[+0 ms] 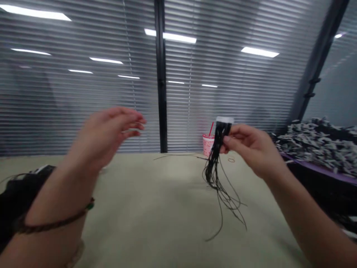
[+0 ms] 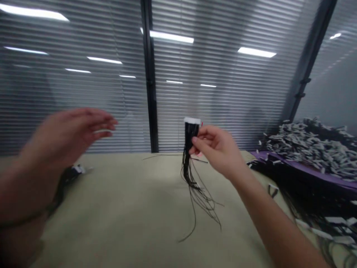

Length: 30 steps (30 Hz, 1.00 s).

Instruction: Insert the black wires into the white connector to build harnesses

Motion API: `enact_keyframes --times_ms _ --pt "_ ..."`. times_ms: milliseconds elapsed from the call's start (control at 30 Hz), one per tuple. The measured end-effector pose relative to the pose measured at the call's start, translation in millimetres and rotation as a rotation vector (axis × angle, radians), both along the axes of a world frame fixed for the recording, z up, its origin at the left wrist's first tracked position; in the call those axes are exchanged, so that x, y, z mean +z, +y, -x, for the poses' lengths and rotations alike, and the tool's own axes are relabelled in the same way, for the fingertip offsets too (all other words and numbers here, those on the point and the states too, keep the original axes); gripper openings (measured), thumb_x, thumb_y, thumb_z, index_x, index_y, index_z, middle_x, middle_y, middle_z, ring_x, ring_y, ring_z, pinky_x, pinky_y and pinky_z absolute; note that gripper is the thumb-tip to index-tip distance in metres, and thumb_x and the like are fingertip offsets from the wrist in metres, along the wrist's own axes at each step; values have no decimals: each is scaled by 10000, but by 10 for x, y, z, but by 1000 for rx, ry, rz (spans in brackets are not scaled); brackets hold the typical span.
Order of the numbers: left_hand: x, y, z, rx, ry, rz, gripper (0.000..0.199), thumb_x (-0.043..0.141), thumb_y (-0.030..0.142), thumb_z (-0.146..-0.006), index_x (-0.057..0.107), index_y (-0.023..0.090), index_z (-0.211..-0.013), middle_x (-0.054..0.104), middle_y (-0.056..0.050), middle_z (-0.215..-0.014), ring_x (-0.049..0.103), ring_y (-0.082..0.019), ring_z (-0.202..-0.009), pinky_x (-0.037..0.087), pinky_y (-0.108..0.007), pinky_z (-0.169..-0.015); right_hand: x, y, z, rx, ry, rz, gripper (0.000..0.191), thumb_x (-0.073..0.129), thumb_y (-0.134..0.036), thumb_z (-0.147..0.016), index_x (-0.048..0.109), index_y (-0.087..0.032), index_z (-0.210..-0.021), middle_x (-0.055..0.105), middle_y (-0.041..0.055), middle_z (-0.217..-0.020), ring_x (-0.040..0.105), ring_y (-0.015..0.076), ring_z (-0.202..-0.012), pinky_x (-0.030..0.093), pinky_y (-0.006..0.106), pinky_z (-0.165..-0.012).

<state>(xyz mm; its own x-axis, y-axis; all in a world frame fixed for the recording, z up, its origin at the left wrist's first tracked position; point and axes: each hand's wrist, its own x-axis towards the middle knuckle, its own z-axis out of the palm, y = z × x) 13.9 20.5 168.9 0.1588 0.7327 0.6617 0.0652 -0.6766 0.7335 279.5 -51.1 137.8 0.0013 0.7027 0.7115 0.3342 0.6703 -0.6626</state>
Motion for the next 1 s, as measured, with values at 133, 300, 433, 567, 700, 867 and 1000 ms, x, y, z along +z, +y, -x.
enact_keyframes --times_ms 133,300,433,567,700,867,1000 --pt "-138 -108 -333 -241 271 25 249 581 301 -724 570 148 -922 633 -32 -815 584 -143 -779 466 -271 -698 -172 -12 274 135 -86 89 79 554 -216 -765 534 -158 -816 577 10 -705 584 102 -585 485 234 -544" --pt "-247 -328 -513 -262 557 -98 203 552 342 -723 590 171 -825 605 4 -733 558 -119 -665 426 -208 -557 -325 -11 429 206 -191 133 96 503 -250 -797 543 -164 -811 562 1 -676 572 100 -572 460 224 -526" --pt "-249 -330 -478 -183 659 -172 197 505 351 -753 584 171 -767 572 18 -676 524 -105 -624 393 -198 -537 -315 -46 460 94 -323 41 86 490 -222 -797 546 -170 -757 518 -18 -616 498 86 -545 392 204 -486" --pt "-253 -273 -461 -179 656 -175 212 501 368 -756 574 169 -771 555 14 -667 513 -109 -627 376 -199 -526 -288 -36 448 9 -369 -27 89 500 -230 -790 540 -173 -735 500 -19 -611 446 88 -551 360 206 -498" --pt "-253 -261 -464 -168 626 -183 193 507 357 -757 562 172 -761 534 21 -651 499 -106 -617 375 -206 -537 -320 22 428 122 -289 57 76 489 -235 -801 527 -172 -821 521 -1 -695 471 97 -625 379 216 -561" --pt "-219 -240 -433 -191 527 -164 167 508 325 -764 550 164 -777 556 8 -689 519 -119 -659 407 -231 -586 -397 86 429 373 -134 219 89 468 -258 -820 460 -180 -861 486 -6 -733 461 89 -646 375 214 -570" --pt "-156 -212 -342 -227 433 -105 127 511 288 -776 536 165 -800 566 17 -716 533 -103 -688 427 -225 -634 -412 96 433 346 -210 255 109 488 -280 -810 484 -173 -830 457 -19 -682 420 79 -595 338 201 -523"
